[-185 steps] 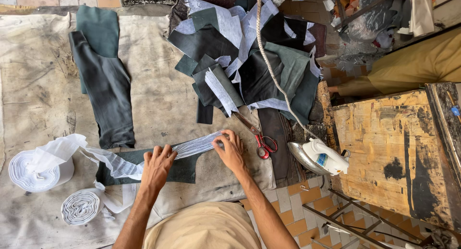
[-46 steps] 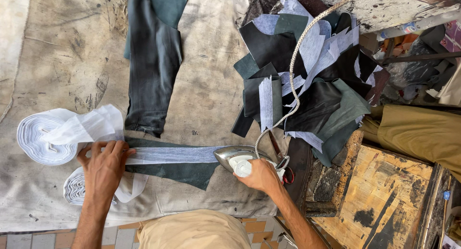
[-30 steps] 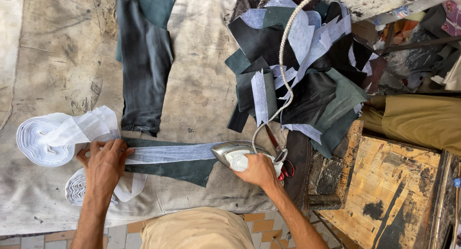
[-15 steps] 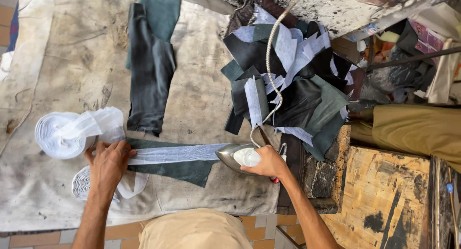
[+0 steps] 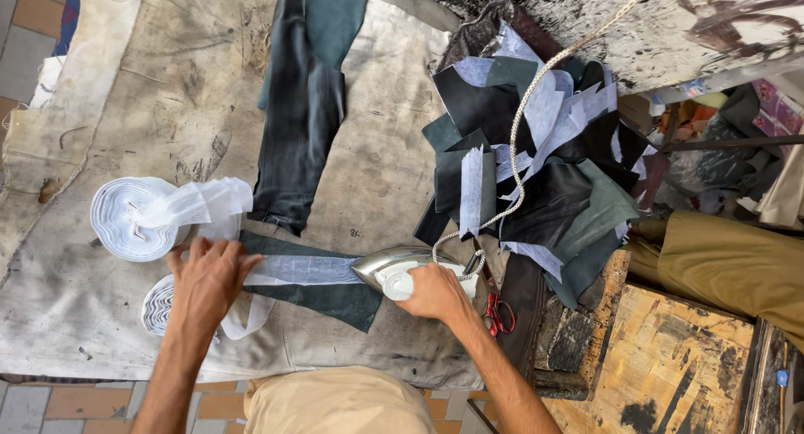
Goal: The person irons a white fabric strip on a work table, then places it on a dark green fabric piece and irons again. They repeat this process with additional strips, aligning and pressing each one before trimming the excess with scissors.
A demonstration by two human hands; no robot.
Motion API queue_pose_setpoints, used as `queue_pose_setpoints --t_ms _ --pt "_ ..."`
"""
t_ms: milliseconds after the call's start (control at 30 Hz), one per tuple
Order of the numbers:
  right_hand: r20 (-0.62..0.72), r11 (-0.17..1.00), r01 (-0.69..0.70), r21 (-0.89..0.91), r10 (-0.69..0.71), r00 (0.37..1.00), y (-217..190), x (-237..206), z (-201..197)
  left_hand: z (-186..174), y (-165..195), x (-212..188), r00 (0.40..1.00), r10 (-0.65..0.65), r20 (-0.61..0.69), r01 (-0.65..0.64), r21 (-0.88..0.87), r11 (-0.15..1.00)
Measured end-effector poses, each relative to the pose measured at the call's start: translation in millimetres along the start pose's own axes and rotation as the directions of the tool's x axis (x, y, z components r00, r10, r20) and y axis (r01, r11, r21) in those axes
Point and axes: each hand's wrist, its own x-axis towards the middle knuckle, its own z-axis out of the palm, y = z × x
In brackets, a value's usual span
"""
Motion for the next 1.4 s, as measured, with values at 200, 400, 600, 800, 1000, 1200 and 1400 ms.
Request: queue_pose_setpoints --t_ms 200,400,600,800,1000,1200,1400 --pt "-0.067 0.998 0.065 -0.024 -0.067 0.996 6 4 6 -30 41 -18 0.910 0.357 0.211 -0.304 -0.244 0.921" --pt "-0.149 0.992 0.124 -0.026 -0.126 0.981 11 5 7 -56 35 -28 0.637 0.569 0.520 -0.219 -0.585 0.781" --pt "-0.234 0.976 0.216 -0.019 -0.215 0.948 20 -4 14 -37 40 -40 0.881 -0.050 0.471 -0.183 0.436 0.881" --pt "-0.317 0.967 0.255 -0.015 -0.247 0.916 31 -8 27 17 53 -25 0.852 -0.060 0.521 -0.201 0.429 0.880" --pt "-0.298 0.970 0.234 -0.064 -0.242 0.923 38 -16 25 23 56 -22 0.865 -0.055 0.498 -0.193 0.432 0.881" --pt "-0.393 0.925 0.363 0.111 -0.295 0.871 72 -85 15 16 66 -29 0.880 -0.023 0.474 -0.207 0.428 0.880" --pt "-0.313 0.979 0.053 0.198 0.012 0.950 118 -182 -10 21 67 -36 0.925 0.052 0.375 -0.204 0.379 0.903"
